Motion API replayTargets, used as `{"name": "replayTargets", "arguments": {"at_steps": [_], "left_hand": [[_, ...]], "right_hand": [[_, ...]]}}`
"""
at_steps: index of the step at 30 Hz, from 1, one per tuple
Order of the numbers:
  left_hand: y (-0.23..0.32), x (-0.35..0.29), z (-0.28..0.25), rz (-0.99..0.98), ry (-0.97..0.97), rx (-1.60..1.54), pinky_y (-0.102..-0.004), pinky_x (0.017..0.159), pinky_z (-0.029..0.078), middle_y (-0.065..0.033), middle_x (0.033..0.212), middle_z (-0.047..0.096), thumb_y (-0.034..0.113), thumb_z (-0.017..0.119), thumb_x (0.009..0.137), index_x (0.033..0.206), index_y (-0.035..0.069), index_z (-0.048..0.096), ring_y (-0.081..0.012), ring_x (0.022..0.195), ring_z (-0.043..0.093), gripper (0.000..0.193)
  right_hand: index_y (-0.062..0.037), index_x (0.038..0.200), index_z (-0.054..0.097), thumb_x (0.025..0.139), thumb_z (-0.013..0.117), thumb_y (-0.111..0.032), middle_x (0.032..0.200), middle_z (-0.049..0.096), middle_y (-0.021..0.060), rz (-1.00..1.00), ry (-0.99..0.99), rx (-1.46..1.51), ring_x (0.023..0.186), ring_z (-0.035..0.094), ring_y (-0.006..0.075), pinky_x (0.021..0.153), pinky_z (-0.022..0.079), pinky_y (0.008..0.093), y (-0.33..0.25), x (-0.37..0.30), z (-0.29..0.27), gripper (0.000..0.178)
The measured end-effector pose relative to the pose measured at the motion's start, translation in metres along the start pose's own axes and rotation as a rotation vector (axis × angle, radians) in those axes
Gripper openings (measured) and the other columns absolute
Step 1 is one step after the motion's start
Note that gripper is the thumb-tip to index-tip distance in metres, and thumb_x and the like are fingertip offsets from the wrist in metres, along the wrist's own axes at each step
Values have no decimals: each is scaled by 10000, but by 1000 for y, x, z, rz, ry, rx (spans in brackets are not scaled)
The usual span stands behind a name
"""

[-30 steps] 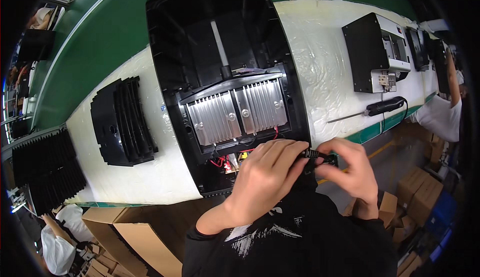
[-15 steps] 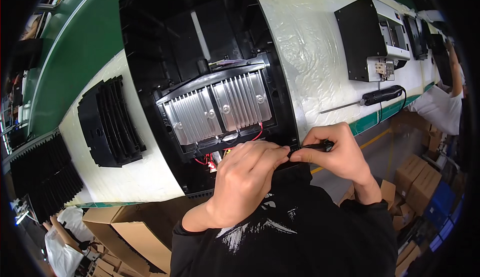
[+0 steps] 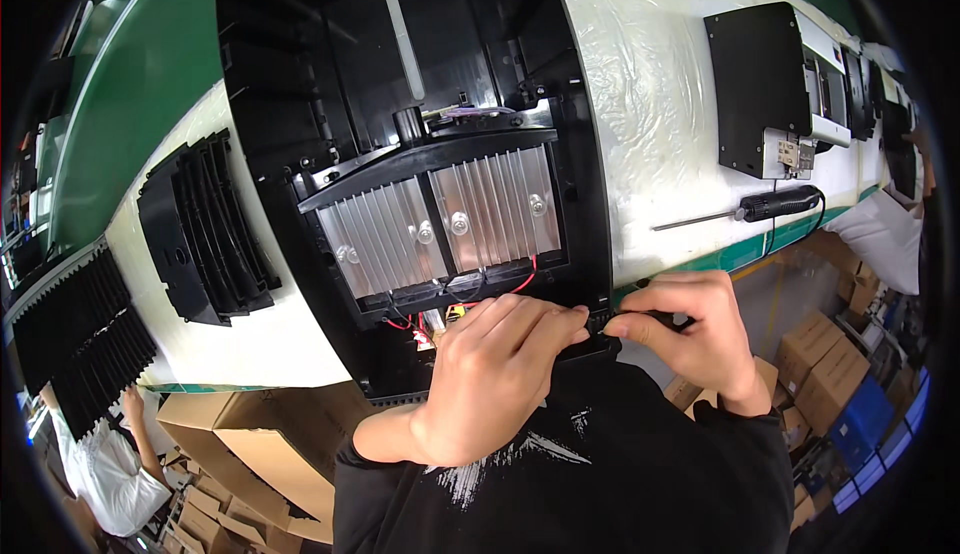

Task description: Assembling the housing and internal components of an electronic device using an electric screwdriver.

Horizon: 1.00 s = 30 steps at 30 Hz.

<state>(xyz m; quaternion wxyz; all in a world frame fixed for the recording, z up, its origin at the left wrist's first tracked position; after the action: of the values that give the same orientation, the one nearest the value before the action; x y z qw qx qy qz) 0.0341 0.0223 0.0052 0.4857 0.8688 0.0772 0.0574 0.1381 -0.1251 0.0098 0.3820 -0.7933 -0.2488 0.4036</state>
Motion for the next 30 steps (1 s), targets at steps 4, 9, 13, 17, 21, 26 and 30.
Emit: {"name": "replayTargets", "arguments": {"at_steps": [4, 9, 13, 17, 21, 26, 30], "left_hand": [[-3, -1, 4, -28, -8, -12, -282, 546, 475, -61, 763, 643, 21, 742, 662, 832, 15, 661, -192, 658, 608, 189], [1, 4, 8, -20, -34, 17, -286, 544, 469, -64, 758, 635, 25, 736, 669, 831, 13, 655, -194, 655, 602, 181], [6, 5, 7, -70, -97, 109, -295, 556, 473, -75, 776, 634, 32, 724, 688, 848, 10, 658, -210, 676, 604, 175], [-6, -6, 0, -52, -20, -78, -321, 588, 480, -96, 790, 635, 40, 716, 709, 892, 0, 660, -242, 696, 608, 195], [1, -3, 1, 18, 1, -61, -340, 609, 477, -80, 784, 602, 78, 698, 743, 884, 6, 637, -262, 714, 586, 170], [0, -9, 6, -10, -56, -29, -357, 668, 466, -88, 828, 547, 73, 640, 797, 913, 12, 571, -274, 786, 558, 149], [9, -10, 16, 27, -70, 95, -378, 729, 458, -122, 858, 519, 70, 585, 835, 910, -12, 537, -294, 836, 537, 121]], "right_hand": [[35, 710, 659, 650, 772, -15, 621, 639, 75, -61, 69, -47, 514, 560, 92, 469, 401, 237, 2, 1, -1, 137], [31, 701, 679, 626, 756, 29, 597, 639, 66, 260, -138, 326, 498, 550, 83, 457, 394, 232, 25, 18, -8, 107], [21, 718, 691, 654, 750, 16, 612, 643, 58, 352, -338, 448, 508, 541, 67, 459, 382, 206, 44, 32, -7, 86], [15, 742, 643, 676, 764, 23, 613, 626, 35, 247, -261, 525, 518, 540, 53, 466, 388, 190, 40, 28, 3, 138], [-2, 703, 557, 670, 704, 31, 611, 575, 37, 171, -174, 658, 487, 527, 77, 447, 381, 194, 50, 17, 8, 154], [-10, 675, 535, 705, 690, 7, 593, 549, 26, 119, -214, 635, 465, 497, 67, 439, 368, 194, 62, 17, 11, 158], [-18, 627, 535, 720, 736, -2, 559, 556, 7, 160, -137, 551, 475, 487, 37, 436, 346, 186, 58, 10, 4, 222]]}}
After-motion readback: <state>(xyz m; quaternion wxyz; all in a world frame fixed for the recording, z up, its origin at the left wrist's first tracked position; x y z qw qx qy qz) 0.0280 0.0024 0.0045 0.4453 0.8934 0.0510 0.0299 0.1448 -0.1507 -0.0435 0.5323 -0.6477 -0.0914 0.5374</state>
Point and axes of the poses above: each hand's wrist, its own x-axis towards the middle knuckle, its own z-axis out of the palm, y = z × x, the point moved 3 cm from there along x, towards the middle knuckle
